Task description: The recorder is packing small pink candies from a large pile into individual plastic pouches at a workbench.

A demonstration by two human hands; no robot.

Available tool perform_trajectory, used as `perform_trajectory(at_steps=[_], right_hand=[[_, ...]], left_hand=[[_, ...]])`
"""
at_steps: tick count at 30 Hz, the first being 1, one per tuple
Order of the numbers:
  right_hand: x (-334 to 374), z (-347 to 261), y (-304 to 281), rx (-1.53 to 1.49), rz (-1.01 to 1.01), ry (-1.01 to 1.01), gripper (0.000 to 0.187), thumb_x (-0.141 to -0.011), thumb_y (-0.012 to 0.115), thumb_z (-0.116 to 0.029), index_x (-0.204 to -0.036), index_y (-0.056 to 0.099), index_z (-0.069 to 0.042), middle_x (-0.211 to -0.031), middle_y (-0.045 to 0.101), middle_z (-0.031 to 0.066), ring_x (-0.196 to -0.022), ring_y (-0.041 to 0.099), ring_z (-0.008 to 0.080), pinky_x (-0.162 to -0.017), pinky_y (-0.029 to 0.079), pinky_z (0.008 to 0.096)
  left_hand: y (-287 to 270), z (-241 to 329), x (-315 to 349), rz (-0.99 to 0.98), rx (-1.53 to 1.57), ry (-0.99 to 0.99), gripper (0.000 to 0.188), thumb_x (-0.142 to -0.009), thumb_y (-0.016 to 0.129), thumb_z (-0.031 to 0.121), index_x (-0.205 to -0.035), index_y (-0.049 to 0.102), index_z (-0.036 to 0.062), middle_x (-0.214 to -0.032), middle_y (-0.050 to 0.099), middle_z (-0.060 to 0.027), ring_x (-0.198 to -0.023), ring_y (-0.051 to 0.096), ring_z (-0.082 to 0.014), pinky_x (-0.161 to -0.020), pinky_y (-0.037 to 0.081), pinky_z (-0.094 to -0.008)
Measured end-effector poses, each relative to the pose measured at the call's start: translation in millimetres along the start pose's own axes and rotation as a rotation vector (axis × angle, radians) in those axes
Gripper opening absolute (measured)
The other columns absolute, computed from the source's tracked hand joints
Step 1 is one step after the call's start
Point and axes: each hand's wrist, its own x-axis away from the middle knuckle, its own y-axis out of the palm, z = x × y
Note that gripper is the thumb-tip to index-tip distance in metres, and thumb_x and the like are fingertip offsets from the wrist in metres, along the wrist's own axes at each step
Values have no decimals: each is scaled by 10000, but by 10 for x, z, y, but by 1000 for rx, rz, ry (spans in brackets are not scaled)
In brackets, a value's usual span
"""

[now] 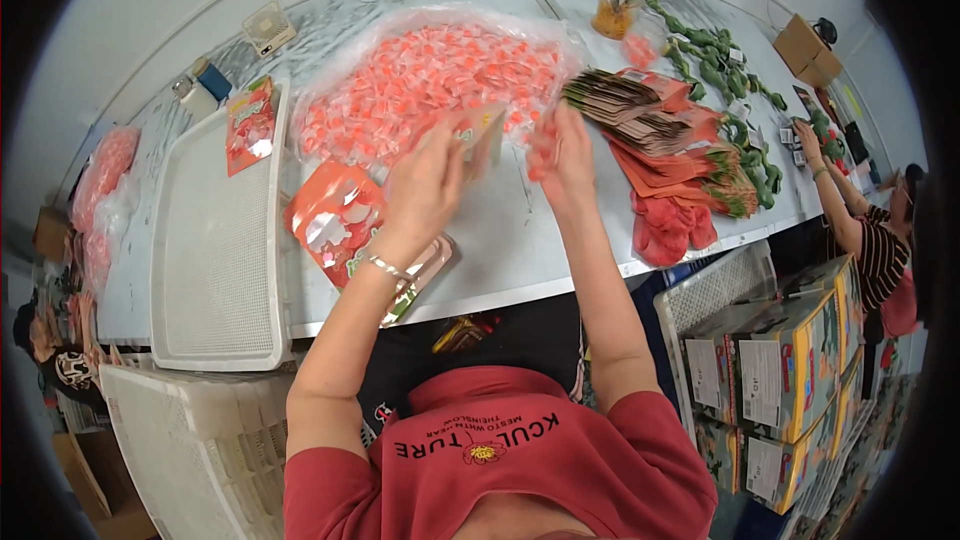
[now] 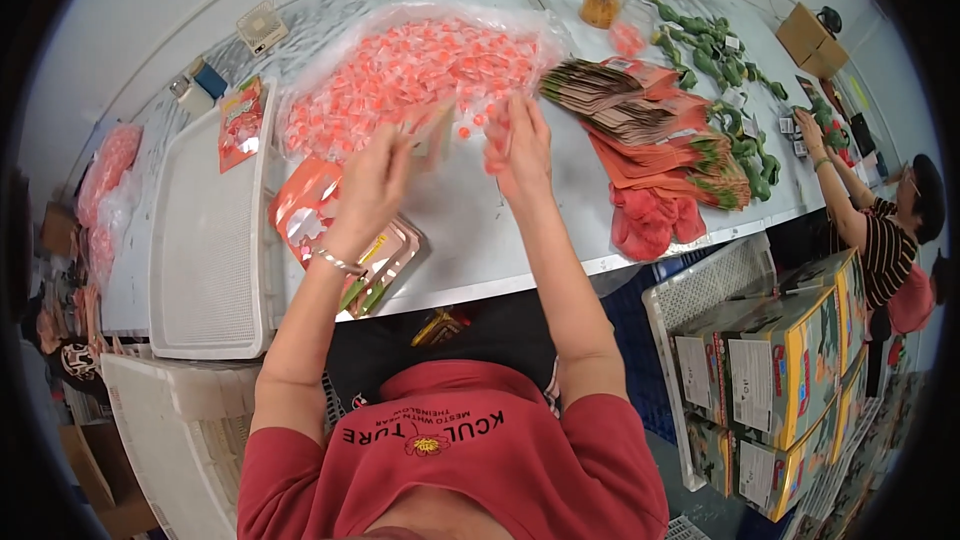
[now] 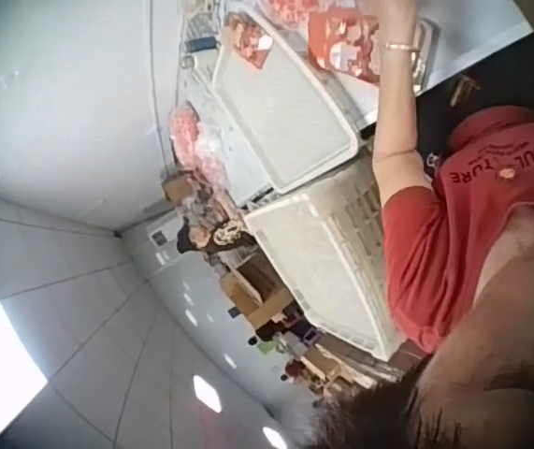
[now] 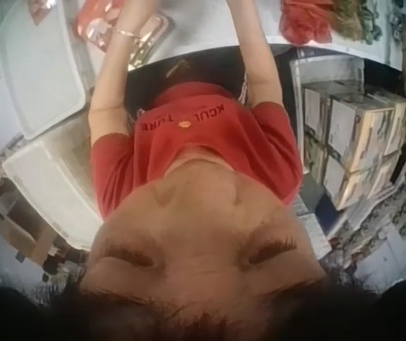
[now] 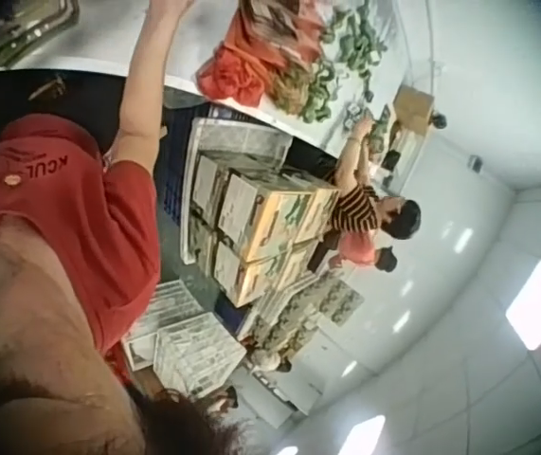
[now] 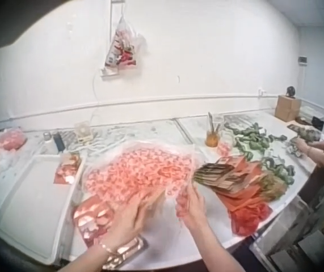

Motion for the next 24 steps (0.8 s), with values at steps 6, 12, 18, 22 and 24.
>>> perform_trajectory(at_steps=[6, 12, 18, 22, 24], right_hand=[[-258, -1086, 612, 155, 33, -413, 158, -838, 560, -211, -826, 511, -61, -839, 509, 90, -737, 514, 234, -648, 418, 350], [-3, -902, 345, 559, -57, -811, 205, -782, 563, -80, -984, 580, -44, -1046, 537, 122, -927, 503, 313, -772, 436, 376], [-435, -808, 201, 319, -109, -457, 196, -717, 631, -86, -903, 578, -56, -901, 577, 91, -860, 533, 273, -747, 437, 377], [-500, -1029, 121, 421, -121, -686, 153, -724, 633, -104, -860, 579, -60, -813, 583, 79, -775, 540, 255, -699, 436, 361], [-374, -1115, 89, 625, -182, -980, 103, -742, 635, -77, -836, 601, -53, -774, 587, 85, -734, 559, 258, -675, 441, 325]], left_hand=[[462, -207, -162, 116, 104, -185, 102, -833, 497, 59, -854, 443, -25, -707, 546, -262, -693, 546, -427, -587, 400, -486], [609, -294, -237, 306, 44, -184, 111, -838, 483, 84, -825, 448, -20, -740, 551, -236, -713, 544, -420, -601, 411, -456], [947, -323, -296, 300, 241, -310, 162, -847, 475, 116, -805, 450, -39, -740, 544, -268, -714, 539, -435, -619, 398, -497], [896, -251, -378, 270, 425, -399, 188, -845, 484, 141, -778, 442, -30, -730, 544, -253, -687, 540, -421, -603, 404, -467], [858, -319, -377, 272, 435, -392, 206, -854, 494, 150, -770, 438, -29, -711, 539, -239, -640, 531, -391, -583, 404, -443]])
